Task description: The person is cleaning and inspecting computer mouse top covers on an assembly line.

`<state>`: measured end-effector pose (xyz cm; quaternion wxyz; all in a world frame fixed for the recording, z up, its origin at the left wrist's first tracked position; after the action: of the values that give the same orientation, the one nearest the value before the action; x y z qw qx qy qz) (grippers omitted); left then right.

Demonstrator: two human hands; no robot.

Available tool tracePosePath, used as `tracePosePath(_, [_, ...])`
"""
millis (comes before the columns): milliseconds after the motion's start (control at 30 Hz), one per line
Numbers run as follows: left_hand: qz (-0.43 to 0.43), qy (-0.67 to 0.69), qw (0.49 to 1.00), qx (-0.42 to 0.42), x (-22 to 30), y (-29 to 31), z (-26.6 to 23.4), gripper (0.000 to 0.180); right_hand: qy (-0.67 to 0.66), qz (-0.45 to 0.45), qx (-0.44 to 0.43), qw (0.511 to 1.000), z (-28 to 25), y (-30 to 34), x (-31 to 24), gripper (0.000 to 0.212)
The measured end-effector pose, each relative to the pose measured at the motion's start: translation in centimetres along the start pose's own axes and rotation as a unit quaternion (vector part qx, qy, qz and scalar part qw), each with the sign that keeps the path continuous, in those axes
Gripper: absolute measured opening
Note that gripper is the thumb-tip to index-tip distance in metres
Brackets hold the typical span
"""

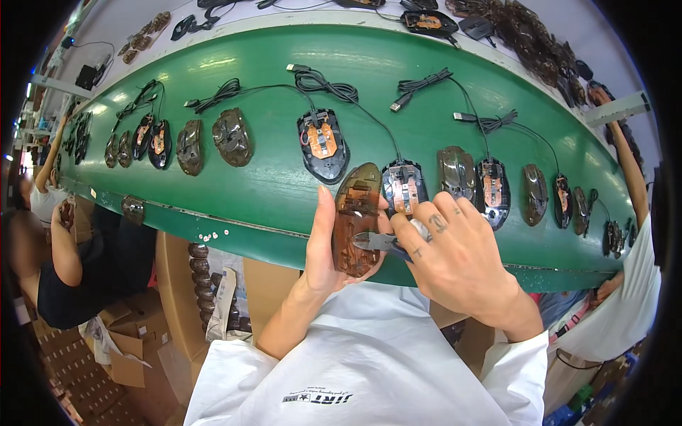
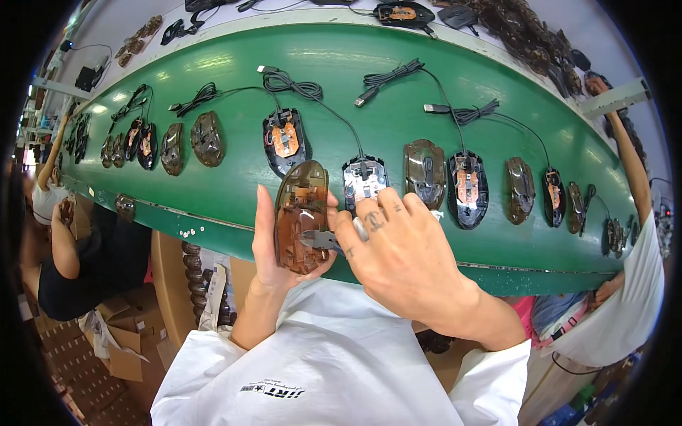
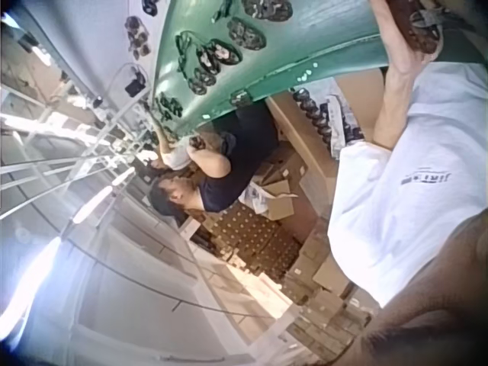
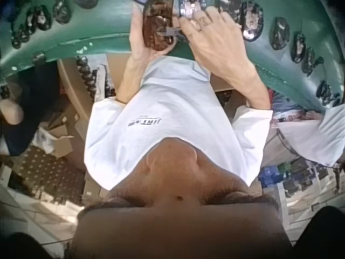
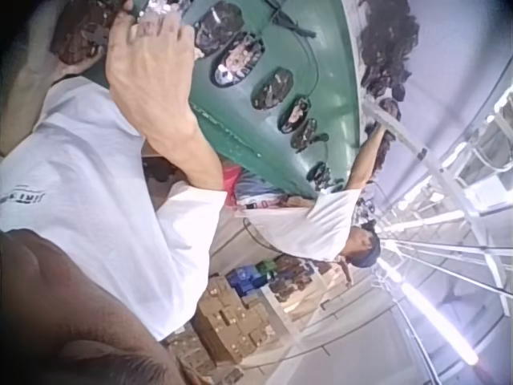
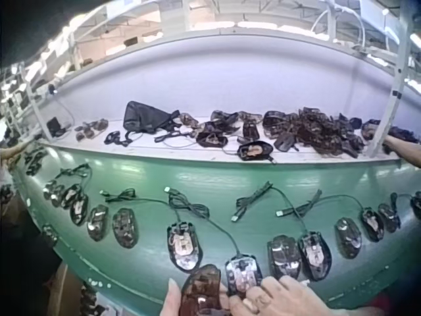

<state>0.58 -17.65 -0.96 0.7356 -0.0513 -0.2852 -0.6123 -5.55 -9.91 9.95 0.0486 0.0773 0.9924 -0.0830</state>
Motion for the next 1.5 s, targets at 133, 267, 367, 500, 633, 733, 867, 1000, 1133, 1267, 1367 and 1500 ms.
tracePosePath(133, [-0.022,0.036,0.997,-0.065,-0.3,-0.1,0.7,0.073,0.057,-0.014,-0.001,0.998,-0.1,0.0,-0.4,0.032])
tracePosePath(267, [-0.004,0.029,0.999,-0.014,-0.2,-0.1,0.4,0.072,0.077,-0.019,0.003,0.997,-0.7,-0.6,-0.7,0.03])
tracePosePath(367, [0.001,0.028,1.0,-0.004,-0.1,-0.1,0.5,0.072,0.084,-0.025,-0.001,0.996,-0.9,-0.6,-0.7,0.029])
tracePosePath(500, [-0.004,0.022,1.0,-0.021,0.0,-0.1,1.3,0.071,0.083,-0.035,-0.01,0.996,-1.2,-0.7,-0.7,0.029])
tracePosePath(633, [0.015,-0.033,0.995,0.098,0.2,0.0,1.1,0.069,0.132,-0.063,-0.036,0.989,-1.6,-1.5,-1.4,0.03])
tracePosePath(733, [-0.006,-0.063,0.998,0.029,0.4,0.0,1.7,0.069,0.14,-0.06,-0.061,0.986,-2.1,-1.5,-1.4,0.028])
tracePosePath(867, [-0.037,-0.099,0.994,-0.031,0.3,0.2,2.6,0.068,0.146,-0.063,-0.098,0.982,-2.2,-1.5,-1.5,0.025])
tracePosePath(1000, [-0.063,-0.117,0.991,-0.005,0.2,0.4,2.6,0.067,0.146,-0.085,-0.133,0.977,-2.0,-1.7,-1.6,0.022])
tracePosePath(1133, [-0.08,-0.121,0.988,-0.059,0.0,0.3,3.1,0.065,0.118,-0.095,-0.158,0.976,-2.1,-1.8,-1.3,0.018])
tracePosePath(1267, [-0.086,-0.125,0.987,-0.058,-0.1,0.4,3.1,0.065,0.149,-0.09,-0.185,0.967,-1.4,-1.4,-1.5,0.018])
tracePosePath(1367, [-0.095,-0.122,0.987,-0.051,0.2,0.5,2.9,0.064,0.165,-0.093,-0.194,0.963,-0.9,-1.3,-1.7,0.018])
tracePosePath(1500, [-0.122,-0.11,0.986,-0.041,0.3,0.5,2.6,0.063,0.186,-0.097,-0.193,0.959,-0.3,-1.0,-1.5,0.018])
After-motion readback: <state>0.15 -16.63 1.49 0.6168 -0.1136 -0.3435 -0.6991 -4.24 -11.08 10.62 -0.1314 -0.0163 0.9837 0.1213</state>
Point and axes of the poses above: each hand's wrist, its own y-axis away from the middle knuckle, its own z-axis out of the palm, x = y × z, the point moved 8 cm from there along -y, towards the middle knuckle, and after that the axes turned 4 degrees about -x, right-handed, at the moved point
